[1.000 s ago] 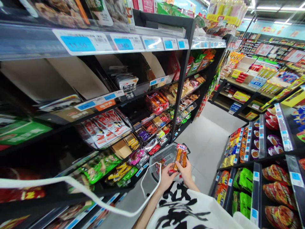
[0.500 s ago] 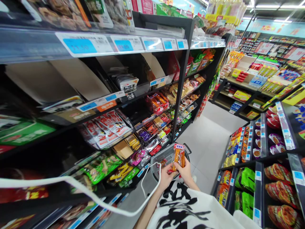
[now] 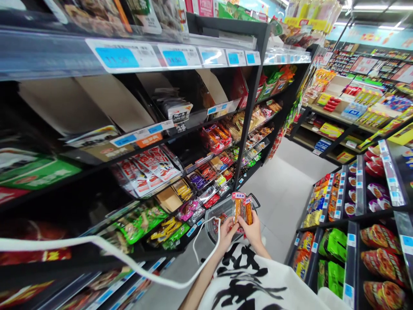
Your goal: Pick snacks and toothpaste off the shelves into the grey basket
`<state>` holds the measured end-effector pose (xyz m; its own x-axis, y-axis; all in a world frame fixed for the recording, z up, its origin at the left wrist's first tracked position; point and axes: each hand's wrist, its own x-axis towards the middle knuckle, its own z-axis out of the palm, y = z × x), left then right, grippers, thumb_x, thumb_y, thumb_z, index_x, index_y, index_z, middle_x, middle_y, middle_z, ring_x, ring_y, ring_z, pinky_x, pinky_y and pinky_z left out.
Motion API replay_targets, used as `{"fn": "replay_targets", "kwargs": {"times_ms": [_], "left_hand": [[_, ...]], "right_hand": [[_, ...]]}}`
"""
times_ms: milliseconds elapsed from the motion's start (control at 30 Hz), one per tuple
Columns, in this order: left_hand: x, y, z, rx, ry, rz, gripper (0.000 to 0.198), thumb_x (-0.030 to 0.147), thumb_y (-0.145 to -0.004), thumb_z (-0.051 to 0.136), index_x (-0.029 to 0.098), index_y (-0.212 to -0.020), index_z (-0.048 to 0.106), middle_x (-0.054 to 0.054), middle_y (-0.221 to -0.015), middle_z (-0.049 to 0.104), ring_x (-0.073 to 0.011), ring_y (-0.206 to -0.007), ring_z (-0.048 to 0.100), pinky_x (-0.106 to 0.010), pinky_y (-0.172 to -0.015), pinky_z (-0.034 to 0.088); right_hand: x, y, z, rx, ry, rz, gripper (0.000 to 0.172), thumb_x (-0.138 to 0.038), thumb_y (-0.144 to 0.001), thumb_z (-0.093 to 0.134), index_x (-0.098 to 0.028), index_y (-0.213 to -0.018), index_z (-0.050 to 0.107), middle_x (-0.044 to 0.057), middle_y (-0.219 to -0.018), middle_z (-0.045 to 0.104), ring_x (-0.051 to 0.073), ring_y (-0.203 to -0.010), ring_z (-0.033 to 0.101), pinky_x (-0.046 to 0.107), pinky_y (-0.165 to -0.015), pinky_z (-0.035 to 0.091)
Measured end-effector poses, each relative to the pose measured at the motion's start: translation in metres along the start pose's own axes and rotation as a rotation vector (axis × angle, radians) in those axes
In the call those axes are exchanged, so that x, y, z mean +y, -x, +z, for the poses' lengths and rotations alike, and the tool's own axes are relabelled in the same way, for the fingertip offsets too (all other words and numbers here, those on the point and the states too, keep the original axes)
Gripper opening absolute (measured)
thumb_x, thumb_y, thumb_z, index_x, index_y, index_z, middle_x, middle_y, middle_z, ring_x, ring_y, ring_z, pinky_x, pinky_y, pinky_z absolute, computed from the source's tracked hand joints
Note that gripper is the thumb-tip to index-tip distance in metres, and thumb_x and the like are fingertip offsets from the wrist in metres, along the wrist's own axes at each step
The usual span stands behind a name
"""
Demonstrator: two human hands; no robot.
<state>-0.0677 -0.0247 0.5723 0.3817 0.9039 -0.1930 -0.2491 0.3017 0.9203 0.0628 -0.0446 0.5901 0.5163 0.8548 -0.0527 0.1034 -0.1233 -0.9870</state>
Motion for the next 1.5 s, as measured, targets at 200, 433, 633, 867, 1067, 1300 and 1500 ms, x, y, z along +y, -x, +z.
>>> {"fn": "replay_targets", "kwargs": {"times_ms": [200, 433, 633, 867, 1067, 1300, 1500], "left_hand": [[0.002, 0.001, -0.004, 0.111, -0.015, -0.035, 0.050, 0.052, -0.077, 0.077, 0.018, -0.108, 0.058, -0.011, -0.094, 0.076, -0.0274, -0.096, 0.073, -0.041, -0.092, 0.054], [-0.001, 0.001, -0.006, 0.138, -0.021, -0.043, 0.050, 0.049, -0.077, 0.076, 0.017, -0.111, 0.058, -0.011, -0.101, 0.075, -0.0254, -0.095, 0.072, -0.037, -0.090, 0.054], [-0.003, 0.000, -0.008, 0.146, -0.050, -0.044, 0.048, 0.048, -0.076, 0.077, 0.017, -0.109, 0.059, -0.011, -0.099, 0.075, -0.0250, -0.093, 0.072, -0.035, -0.087, 0.053], [-0.001, 0.000, -0.008, 0.154, -0.072, -0.029, 0.044, 0.044, -0.076, 0.078, 0.016, -0.106, 0.062, -0.010, -0.099, 0.075, -0.0245, -0.092, 0.072, -0.035, -0.086, 0.055], [0.002, -0.001, -0.006, 0.147, -0.057, -0.019, 0.040, 0.044, -0.078, 0.076, 0.016, -0.104, 0.062, -0.009, -0.098, 0.074, -0.0254, -0.094, 0.071, -0.037, -0.090, 0.054], [0.004, -0.001, -0.005, 0.099, -0.037, -0.055, 0.038, 0.043, -0.078, 0.075, 0.017, -0.101, 0.060, -0.011, -0.101, 0.074, -0.0272, -0.100, 0.070, -0.041, -0.095, 0.051], [-0.003, -0.002, -0.006, 0.066, -0.005, -0.067, 0.045, 0.038, -0.077, 0.072, 0.020, -0.114, 0.054, -0.010, -0.106, 0.072, -0.0275, -0.104, 0.069, -0.041, -0.094, 0.053]], "right_hand": [[0.010, -0.005, -0.008, 0.079, -0.104, 0.031, 0.029, -0.049, -0.091, 0.056, -0.021, -0.092, 0.065, 0.002, -0.087, 0.068, 0.021, -0.082, 0.060, 0.032, -0.078, 0.048], [0.015, 0.000, 0.000, -0.008, -0.250, 0.053, 0.036, -0.048, -0.085, 0.067, -0.019, -0.106, 0.064, 0.008, -0.104, 0.072, 0.024, -0.097, 0.068, 0.036, -0.089, 0.053], [0.014, 0.000, -0.001, -0.034, -0.249, 0.039, 0.033, -0.048, -0.086, 0.068, -0.019, -0.102, 0.064, 0.006, -0.099, 0.072, 0.022, -0.091, 0.069, 0.034, -0.084, 0.055], [0.018, -0.004, -0.001, 0.008, -0.246, 0.141, 0.037, -0.051, -0.079, 0.072, -0.019, -0.093, 0.061, 0.003, -0.084, 0.070, 0.018, -0.074, 0.065, 0.029, -0.068, 0.053], [0.009, -0.003, -0.003, -0.040, -0.411, 0.281, 0.033, -0.043, -0.075, 0.074, -0.023, -0.092, 0.054, 0.000, -0.083, 0.068, 0.019, -0.070, 0.066, 0.030, -0.064, 0.053], [-0.001, 0.000, -0.007, -0.111, -0.529, 0.298, 0.039, -0.041, -0.076, 0.075, -0.025, -0.078, 0.039, -0.009, -0.063, 0.047, 0.012, -0.052, 0.047, 0.024, -0.052, 0.041], [-0.005, 0.000, -0.006, -0.181, -0.723, 0.350, 0.045, -0.066, -0.094, 0.046, -0.024, -0.081, 0.049, -0.005, -0.057, 0.048, 0.013, -0.050, 0.045, 0.029, -0.053, 0.041]]}}
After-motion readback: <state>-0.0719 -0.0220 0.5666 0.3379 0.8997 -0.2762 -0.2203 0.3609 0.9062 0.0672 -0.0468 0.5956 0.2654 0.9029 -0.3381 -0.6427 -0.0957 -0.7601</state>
